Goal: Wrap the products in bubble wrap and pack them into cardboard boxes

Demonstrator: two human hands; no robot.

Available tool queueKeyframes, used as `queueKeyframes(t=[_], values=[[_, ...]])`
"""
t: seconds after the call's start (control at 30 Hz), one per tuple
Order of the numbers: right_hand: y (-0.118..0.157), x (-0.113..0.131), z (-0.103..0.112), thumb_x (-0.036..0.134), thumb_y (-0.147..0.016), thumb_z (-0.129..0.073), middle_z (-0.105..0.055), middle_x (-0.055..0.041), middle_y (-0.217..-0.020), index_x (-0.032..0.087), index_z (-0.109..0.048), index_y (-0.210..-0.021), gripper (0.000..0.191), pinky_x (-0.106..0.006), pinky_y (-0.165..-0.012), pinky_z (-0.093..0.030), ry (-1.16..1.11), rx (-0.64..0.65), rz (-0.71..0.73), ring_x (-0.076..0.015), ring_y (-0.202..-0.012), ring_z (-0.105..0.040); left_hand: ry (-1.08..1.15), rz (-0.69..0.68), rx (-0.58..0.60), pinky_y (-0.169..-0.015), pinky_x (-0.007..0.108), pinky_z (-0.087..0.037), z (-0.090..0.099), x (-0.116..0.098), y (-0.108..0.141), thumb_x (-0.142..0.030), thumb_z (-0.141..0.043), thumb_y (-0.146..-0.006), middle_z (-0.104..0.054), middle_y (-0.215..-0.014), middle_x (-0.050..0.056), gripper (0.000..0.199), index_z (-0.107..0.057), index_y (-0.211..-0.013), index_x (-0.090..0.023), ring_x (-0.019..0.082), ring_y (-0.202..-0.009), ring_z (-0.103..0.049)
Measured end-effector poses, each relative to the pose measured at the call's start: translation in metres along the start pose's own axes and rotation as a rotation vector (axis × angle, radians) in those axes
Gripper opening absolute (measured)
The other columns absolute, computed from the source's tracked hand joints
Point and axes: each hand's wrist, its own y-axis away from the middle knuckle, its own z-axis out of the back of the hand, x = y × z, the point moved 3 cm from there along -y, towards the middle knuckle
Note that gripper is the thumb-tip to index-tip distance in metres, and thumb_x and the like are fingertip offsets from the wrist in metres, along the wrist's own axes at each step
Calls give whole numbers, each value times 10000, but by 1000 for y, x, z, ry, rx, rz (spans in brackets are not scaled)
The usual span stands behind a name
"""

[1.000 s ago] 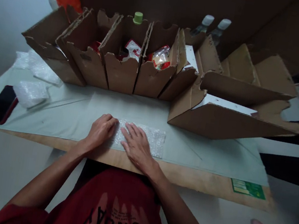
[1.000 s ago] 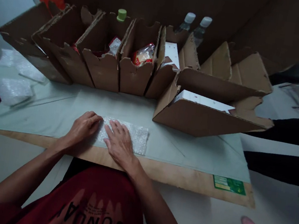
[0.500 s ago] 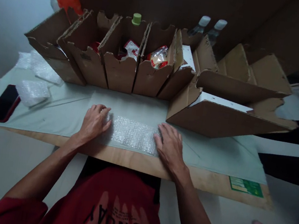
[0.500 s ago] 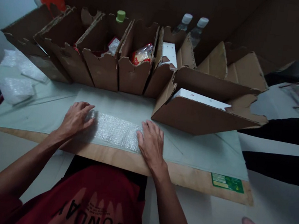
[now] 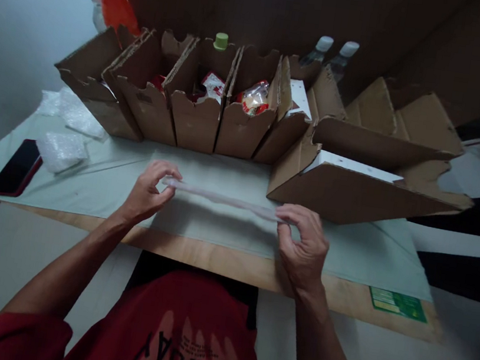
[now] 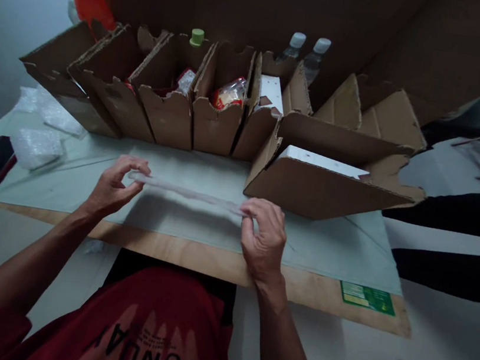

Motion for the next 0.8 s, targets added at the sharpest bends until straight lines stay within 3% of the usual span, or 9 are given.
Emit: queueKeyframes(t=[0.07, 0.13, 0.23, 0.33, 0.47, 0.53, 0.6, 0.67, 0.8], values=[[6, 1, 3, 70, -918, -568, -764, -37, -1043, 243, -643, -931, 189, -420, -952, -503, 17, 15, 72, -245, -1103, -694, -71, -165, 15, -1066, 478, -473, 5, 4, 2, -100, -562, -839, -720, -1090, 48, 145, -626, -884, -223, 271, -1224, -603], [23, -5, 2, 46, -916, -535, -766, -48, -1147, 234, -661, -980, 236, -445, -962, -495, 80, 164, 115, -278, -1221, -660, -154, -246, 146, -1063, 523, -471, 4, 17, 13, -57, -537, -816, -722, -1149, 70, 201, -632, -885, -220, 307, -1293, -568], [54, -22, 2, 63, -920, -497, -735, -74, -1287, 218, -688, -1107, 309, -479, -958, -495, 165, 383, 101, -311, -1294, -621, -204, -249, 310, -1030, 540, -498, 1, 32, 37, -29, -517, -777, -709, -1204, 107, 305, -642, -990, -208, 329, -1300, -567], [60, -24, -1, 158, -960, -525, -714, -80, -1334, 230, -701, -1144, 264, -498, -991, -491, 183, 385, 14, -307, -1310, -611, -199, -215, 273, -1050, 529, -493, -3, 18, 45, -44, -540, -810, -679, -1263, 114, 354, -619, -1113, -208, 314, -1305, -560], [35, 17, -48, 203, -1006, -519, -690, -87, -1380, 224, -698, -1209, 272, -483, -1038, -486, 124, 458, 84, -284, -1342, -585, -149, -284, 346, -1072, 522, -482, -37, -23, 34, -84, -557, -882, -661, -1311, 126, 319, -625, -1172, -197, 311, -1306, -546], [27, 37, -79, 225, -1013, -527, -659, -97, -1429, 209, -691, -1249, 288, -466, -1054, -487, 71, 570, 159, -276, -1357, -570, -157, -270, 418, -992, 504, -525, -55, -30, 29, -109, -558, -907, -693, -1213, 136, 228, -656, -1100, -180, 306, -1177, -604], [30, 38, -95, 268, -1021, -541, -637, -98, -1461, 209, -674, -1298, 313, -461, -1069, -482, 58, 653, 185, -270, -1372, -557, -160, -230, 444, -922, 476, -549, -66, -27, 30, -145, -564, -930, -703, -1140, 132, 161, -671, -1045, -174, 288, -1068, -627], [41, 19, -86, 305, -1029, -537, -633, -102, -1466, 214, -651, -1344, 347, -481, -1083, -467, 103, 660, 145, -277, -1388, -545, -139, -205, 444, -941, 474, -544, -68, -19, 34, -185, -576, -942, -689, -1182, 132, 163, -670, -1075, -175, 285, -1090, -621], [67, -38, -21, 335, -1013, -535, -650, -116, -1440, 218, -628, -1366, 383, -514, -1057, -464, 242, 565, 16, -309, -1364, -571, -83, -188, 475, -1036, 496, -510, -60, -12, 40, -294, -635, -934, -646, -1302, 144, 251, -655, -1155, -176, 302, -1211, -582]])
